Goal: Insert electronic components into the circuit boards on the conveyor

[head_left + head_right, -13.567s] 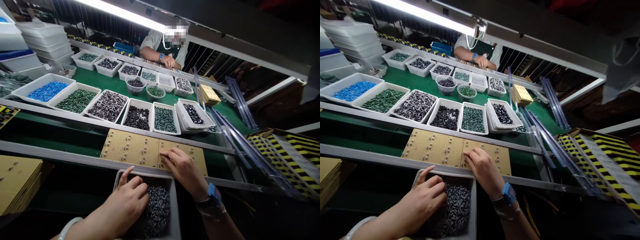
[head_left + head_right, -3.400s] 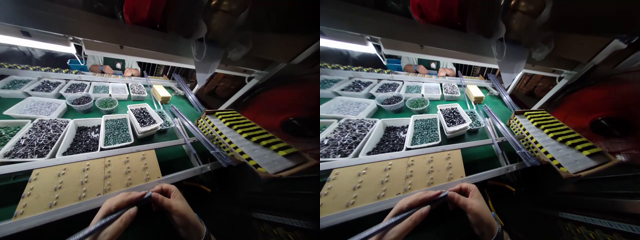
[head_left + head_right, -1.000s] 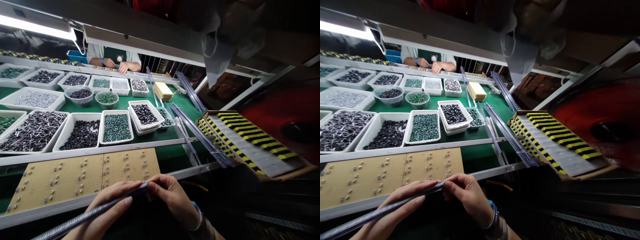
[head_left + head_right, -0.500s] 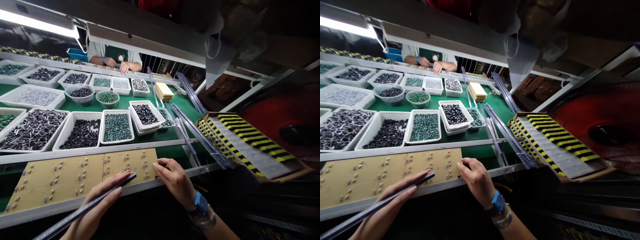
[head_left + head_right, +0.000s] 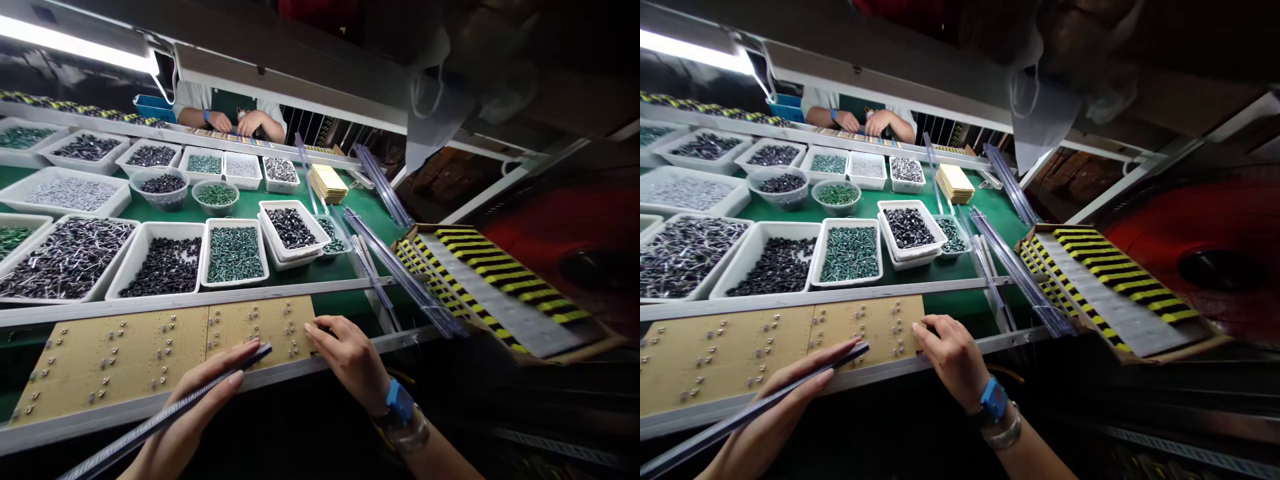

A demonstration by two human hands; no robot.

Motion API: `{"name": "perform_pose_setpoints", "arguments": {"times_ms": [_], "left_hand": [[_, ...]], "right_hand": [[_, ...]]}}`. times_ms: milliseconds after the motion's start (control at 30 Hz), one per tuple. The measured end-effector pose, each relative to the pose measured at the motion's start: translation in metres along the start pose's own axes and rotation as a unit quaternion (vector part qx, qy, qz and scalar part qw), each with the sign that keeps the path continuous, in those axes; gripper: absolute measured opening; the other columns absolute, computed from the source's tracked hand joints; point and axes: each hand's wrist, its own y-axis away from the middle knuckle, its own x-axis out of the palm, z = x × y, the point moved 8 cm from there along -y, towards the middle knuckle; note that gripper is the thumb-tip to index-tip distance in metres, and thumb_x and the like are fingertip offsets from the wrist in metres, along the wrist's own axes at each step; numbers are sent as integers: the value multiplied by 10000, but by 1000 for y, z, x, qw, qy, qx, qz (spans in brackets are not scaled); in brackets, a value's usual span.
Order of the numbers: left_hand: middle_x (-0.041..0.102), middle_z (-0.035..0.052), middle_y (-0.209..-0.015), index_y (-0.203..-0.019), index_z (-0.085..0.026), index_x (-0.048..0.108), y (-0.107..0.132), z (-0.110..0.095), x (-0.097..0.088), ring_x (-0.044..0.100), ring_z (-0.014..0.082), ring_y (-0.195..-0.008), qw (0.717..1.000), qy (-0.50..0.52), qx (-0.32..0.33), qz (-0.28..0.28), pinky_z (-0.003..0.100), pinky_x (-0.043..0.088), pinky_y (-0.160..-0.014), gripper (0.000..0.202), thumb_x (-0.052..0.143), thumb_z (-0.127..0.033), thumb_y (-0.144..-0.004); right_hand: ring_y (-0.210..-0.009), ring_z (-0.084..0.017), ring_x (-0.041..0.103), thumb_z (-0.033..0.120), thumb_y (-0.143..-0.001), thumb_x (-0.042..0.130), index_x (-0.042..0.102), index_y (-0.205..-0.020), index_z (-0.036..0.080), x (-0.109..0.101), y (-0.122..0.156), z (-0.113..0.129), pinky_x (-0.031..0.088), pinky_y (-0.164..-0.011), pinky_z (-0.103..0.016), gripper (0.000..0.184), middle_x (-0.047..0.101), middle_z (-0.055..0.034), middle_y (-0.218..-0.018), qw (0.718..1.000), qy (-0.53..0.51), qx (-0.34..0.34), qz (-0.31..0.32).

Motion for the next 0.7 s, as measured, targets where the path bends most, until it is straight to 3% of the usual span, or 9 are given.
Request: {"name": "perform_pose_setpoints", "arguments": {"times_ms": [300,400,467,600,633,700], "left_hand": [[633,-35,-1430,-1318,-349,697,-4,-8,4,477,237,-1436,1000,20,-8,-8,353,298,-1253,373,611,-484,-981],[634,-37,-1428,-1324,-367,692,-1,-16,2,493,236,-1424,1000,10,10,-9,352,318,-1240,365,600,-476,-988],[630,-38,-1430,-1321,-382,693,2,-30,3,523,246,-1400,999,-19,42,-9,352,347,-1226,367,611,-480,-978],[661,-22,-1389,-1305,-392,704,2,-62,19,596,278,-1325,993,-63,96,35,364,432,-1180,355,641,-438,-958],[685,-17,-1356,-1289,-392,715,0,-69,22,619,283,-1297,991,-66,108,46,363,462,-1157,344,646,-423,-954],[719,-10,-1298,-1259,-393,734,-3,-77,27,657,293,-1243,986,-74,129,73,350,521,-1099,331,663,-410,-936]], "right_hand": [[-980,-246,700,155,-983,621,732,-1205,191,-1,3,-3,597,-877,-415,251,748,-106,-1076,998,-38,43,-11],[-987,-238,703,221,-984,641,741,-1220,215,-10,6,-8,584,-894,-398,256,753,-99,-1075,982,-133,128,-41],[-959,-218,714,310,-983,656,756,-1198,229,-4,9,-11,584,-861,-353,251,762,-90,-1069,938,-263,226,-13],[-762,-166,706,476,-905,734,813,-1027,183,35,15,12,553,-707,-262,327,784,-70,-859,765,-519,358,131],[-713,-148,685,486,-880,760,820,-978,168,41,16,17,533,-680,-244,339,773,-62,-797,736,-547,371,146],[-673,-120,652,478,-851,794,822,-934,153,49,16,22,501,-662,-223,336,754,-48,-744,710,-571,384,150]]}}
